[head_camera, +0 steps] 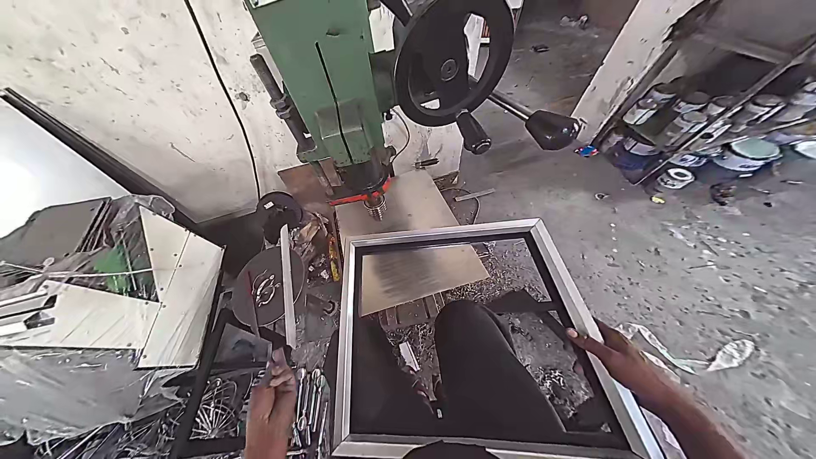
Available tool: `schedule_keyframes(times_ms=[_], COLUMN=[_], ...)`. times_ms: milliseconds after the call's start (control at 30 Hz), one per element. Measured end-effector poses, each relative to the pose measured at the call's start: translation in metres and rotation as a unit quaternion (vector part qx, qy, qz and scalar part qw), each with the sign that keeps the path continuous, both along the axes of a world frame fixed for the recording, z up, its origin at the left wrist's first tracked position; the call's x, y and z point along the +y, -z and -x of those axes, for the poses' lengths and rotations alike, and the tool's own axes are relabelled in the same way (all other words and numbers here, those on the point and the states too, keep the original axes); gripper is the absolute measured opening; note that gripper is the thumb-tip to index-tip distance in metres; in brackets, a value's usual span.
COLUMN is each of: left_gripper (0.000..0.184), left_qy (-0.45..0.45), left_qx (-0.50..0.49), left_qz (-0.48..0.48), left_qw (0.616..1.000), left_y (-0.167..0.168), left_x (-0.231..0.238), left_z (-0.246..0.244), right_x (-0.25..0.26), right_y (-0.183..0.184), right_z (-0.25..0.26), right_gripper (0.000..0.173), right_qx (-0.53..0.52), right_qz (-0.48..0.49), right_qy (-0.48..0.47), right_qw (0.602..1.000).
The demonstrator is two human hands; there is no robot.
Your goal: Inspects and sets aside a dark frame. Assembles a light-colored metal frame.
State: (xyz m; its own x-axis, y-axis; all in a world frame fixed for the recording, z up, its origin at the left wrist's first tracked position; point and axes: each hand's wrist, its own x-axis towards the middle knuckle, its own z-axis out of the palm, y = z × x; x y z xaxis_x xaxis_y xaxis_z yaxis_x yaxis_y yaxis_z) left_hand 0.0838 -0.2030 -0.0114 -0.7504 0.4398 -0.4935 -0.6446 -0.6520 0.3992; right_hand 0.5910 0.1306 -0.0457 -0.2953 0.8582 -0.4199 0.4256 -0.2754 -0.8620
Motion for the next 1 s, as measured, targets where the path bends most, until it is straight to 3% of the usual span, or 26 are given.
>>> schedule_keyframes(times_ms=[133, 200, 267, 300, 400, 433, 500, 567, 633, 867, 1000], left_gripper=[0.043, 0.048, 0.037, 0.033, 0.050, 0.054, 0.050, 0.050, 0.042, 0.024, 0.018], left_qy=[0.142, 0.215, 0.306, 0.341, 0.372, 0.363, 0.343, 0.322, 0.307, 0.293, 0.271], left_qx=[0.163, 0.302, 0.482, 0.575, 0.769, 0.800, 0.825, 0.825, 0.819, 0.811, 0.814], left_qz=[0.114, 0.187, 0.230, 0.244, 0.298, 0.311, 0.338, 0.351, 0.349, 0.267, 0.240], left_qw=[0.970, 0.910, 0.788, 0.702, 0.425, 0.361, 0.296, 0.305, 0.337, 0.430, 0.454], left_y=[-0.044, -0.052, -0.043, -0.038, -0.013, -0.006, 0.006, 0.015, 0.023, 0.038, 0.043], left_x=[0.057, 0.093, 0.135, 0.160, 0.248, 0.276, 0.322, 0.352, 0.369, 0.389, 0.393], left_z=[-0.025, -0.046, -0.063, -0.070, -0.076, -0.076, -0.075, -0.070, -0.065, -0.053, -0.054], right_x=[-0.004, -0.006, -0.008, -0.010, -0.015, -0.016, -0.021, -0.023, -0.025, -0.023, -0.020], right_y=[-0.001, -0.002, -0.002, -0.003, -0.006, -0.008, -0.014, -0.017, -0.018, -0.015, -0.013], right_z=[-0.006, -0.010, -0.012, -0.013, -0.019, -0.021, -0.024, -0.027, -0.031, -0.043, -0.047], right_gripper=[0.053, 0.054, 0.054, 0.054, 0.055, 0.056, 0.054, 0.051, 0.050, 0.051, 0.058], right_qx=[0.002, 0.007, 0.022, 0.023, -0.003, -0.012, -0.015, -0.001, -0.003, -0.005, -0.012], right_qz=[-0.004, -0.004, -0.003, -0.005, -0.023, -0.028, -0.024, -0.018, -0.016, -0.008, -0.003], right_qy=[-0.004, -0.005, -0.002, 0.000, 0.001, 0.001, 0.001, 0.004, 0.011, -0.005, -0.011], right_qw=[1.000, 1.000, 1.000, 1.000, 1.000, 1.000, 1.000, 1.000, 1.000, 1.000, 1.000])
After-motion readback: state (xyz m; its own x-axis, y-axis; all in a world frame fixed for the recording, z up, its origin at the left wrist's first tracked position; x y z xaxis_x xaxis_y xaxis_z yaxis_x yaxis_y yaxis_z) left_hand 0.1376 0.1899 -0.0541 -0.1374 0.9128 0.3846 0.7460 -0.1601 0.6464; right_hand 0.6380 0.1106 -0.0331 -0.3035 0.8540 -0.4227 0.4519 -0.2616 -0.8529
